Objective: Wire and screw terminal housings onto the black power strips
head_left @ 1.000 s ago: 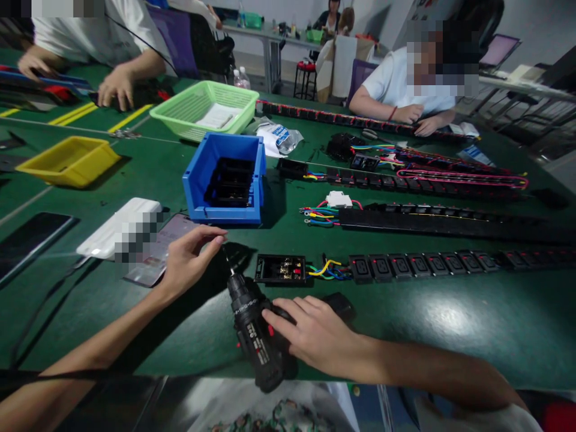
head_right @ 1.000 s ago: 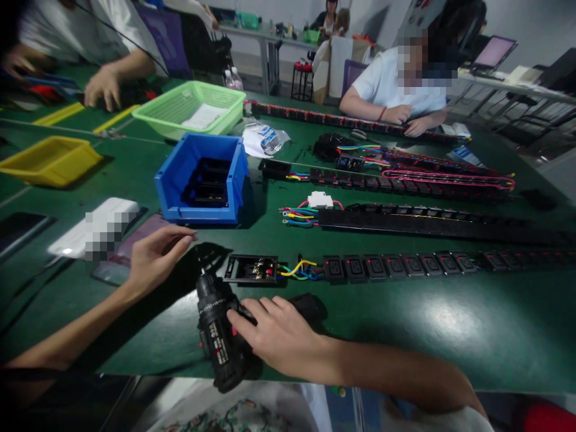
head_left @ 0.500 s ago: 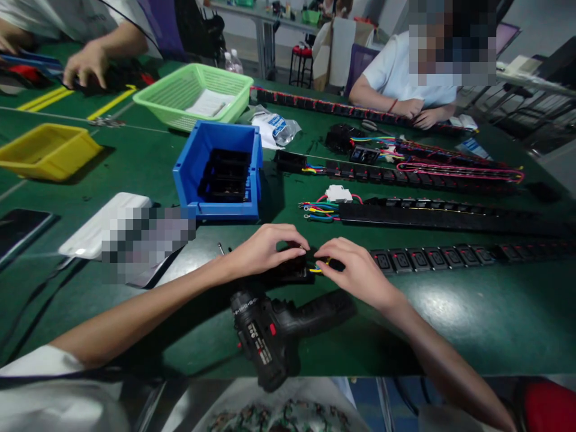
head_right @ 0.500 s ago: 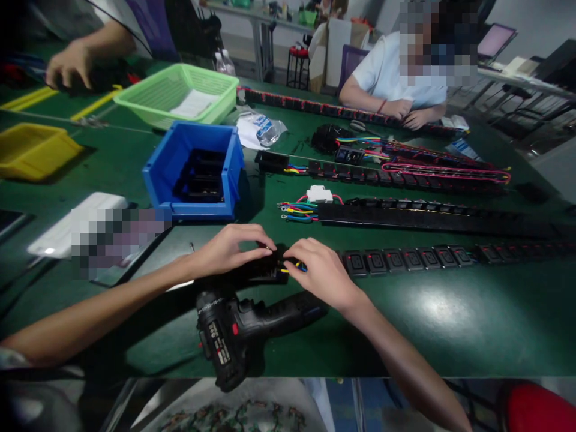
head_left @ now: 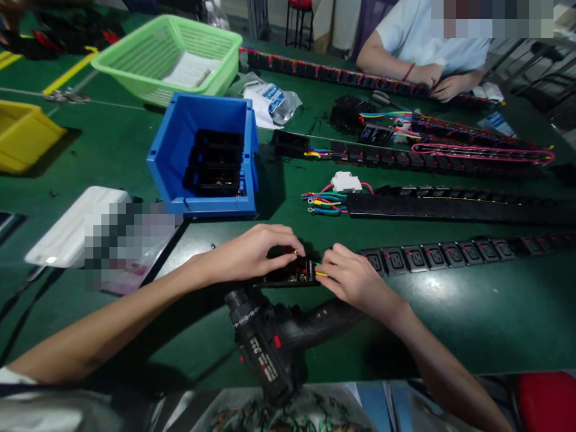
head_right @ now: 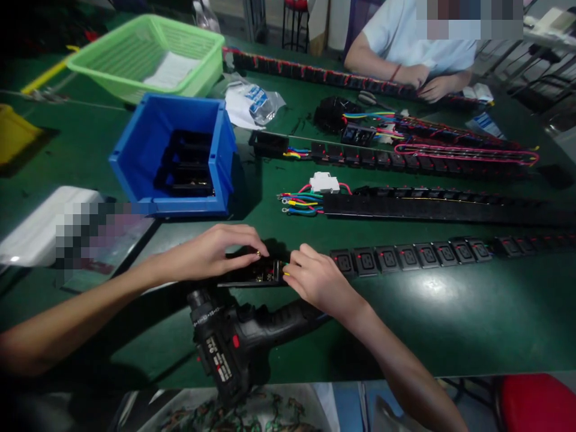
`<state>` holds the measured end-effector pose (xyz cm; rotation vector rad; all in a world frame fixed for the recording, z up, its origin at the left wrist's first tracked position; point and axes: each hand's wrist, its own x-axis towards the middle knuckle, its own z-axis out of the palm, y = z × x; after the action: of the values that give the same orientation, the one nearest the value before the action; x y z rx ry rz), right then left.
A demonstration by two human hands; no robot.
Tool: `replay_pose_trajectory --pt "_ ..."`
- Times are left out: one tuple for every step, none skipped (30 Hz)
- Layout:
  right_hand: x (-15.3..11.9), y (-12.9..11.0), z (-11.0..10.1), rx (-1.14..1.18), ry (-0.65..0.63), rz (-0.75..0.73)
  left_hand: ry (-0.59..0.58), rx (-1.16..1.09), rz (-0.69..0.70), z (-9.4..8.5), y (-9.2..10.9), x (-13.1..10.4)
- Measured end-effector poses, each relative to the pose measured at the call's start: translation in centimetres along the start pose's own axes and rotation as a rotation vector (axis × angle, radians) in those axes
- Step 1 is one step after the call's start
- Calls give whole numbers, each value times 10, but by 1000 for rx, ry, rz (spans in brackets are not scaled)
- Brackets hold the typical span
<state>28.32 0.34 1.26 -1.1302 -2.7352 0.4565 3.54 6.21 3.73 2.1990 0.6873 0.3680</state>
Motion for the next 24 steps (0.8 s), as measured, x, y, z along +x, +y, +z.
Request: replay_pose_trajectory --pt "-1 1 1 11 15 -3 -10 -5 0 -1 0 0" --pt "-1 1 1 18 28 -4 -17 -15 0 -1 -1 1" --pt "-1 2 1 21 36 -4 -24 -30 0 -1 -1 1" --pt "-1 2 1 21 39 -2 -30 -47 -1 -1 -1 1" --pt "-1 2 0 18 37 0 -35 -64 -2 -1 -1 1" --pt "-1 2 0 13 32 2 -37 -79 -4 -1 -1 1" --pt "-1 2 0 9 27 5 -40 -89 -7 0 -1 1" --pt "-1 2 -1 6 27 6 -44 -96 -10 0 -1 1" --pt "-1 2 -1 6 29 6 -48 -99 -13 0 -1 1" --pt "-1 2 -1 9 33 4 -53 -100 -14 0 -1 2" --pt "-1 2 0 14 40 4 -61 -100 -15 0 -2 2" --pt "-1 1 0 18 46 6 -69 -100 -14 1 -2 2" --pt "-1 1 1 21 50 8 -74 -99 -14 1 -2 3" --pt "-2 1 1 21 50 11 -76 -97 -13 1 -3 3" --pt "-2 0 1 17 48 14 -73 -92 -14 1 -3 3" --pt "-2 0 1 10 46 13 -66 -85 -15 1 -3 3" --pt "-2 0 1 2 42 9 -56 -74 -17 1 -2 3" --pt "-2 0 1 -6 40 3 -46 -60 -19 1 -2 3" --pt "-2 1 1 -12 38 -3 -38 -42 -23 2 -2 3" --pt "-2 1 1 -17 36 -9 -29 -25 -30 2 -2 3" --pt "-2 1 1 -20 36 -12 -19 -12 -41 2 -2 3" --pt "-2 2 1 -24 38 -14 -11 -6 -53 2 -2 3" --pt "-2 2 2 -28 41 -14 -2 -7 -62 3 -2 3" --pt "-2 2 2 -33 46 -11 3 -14 -67 2 -2 3"
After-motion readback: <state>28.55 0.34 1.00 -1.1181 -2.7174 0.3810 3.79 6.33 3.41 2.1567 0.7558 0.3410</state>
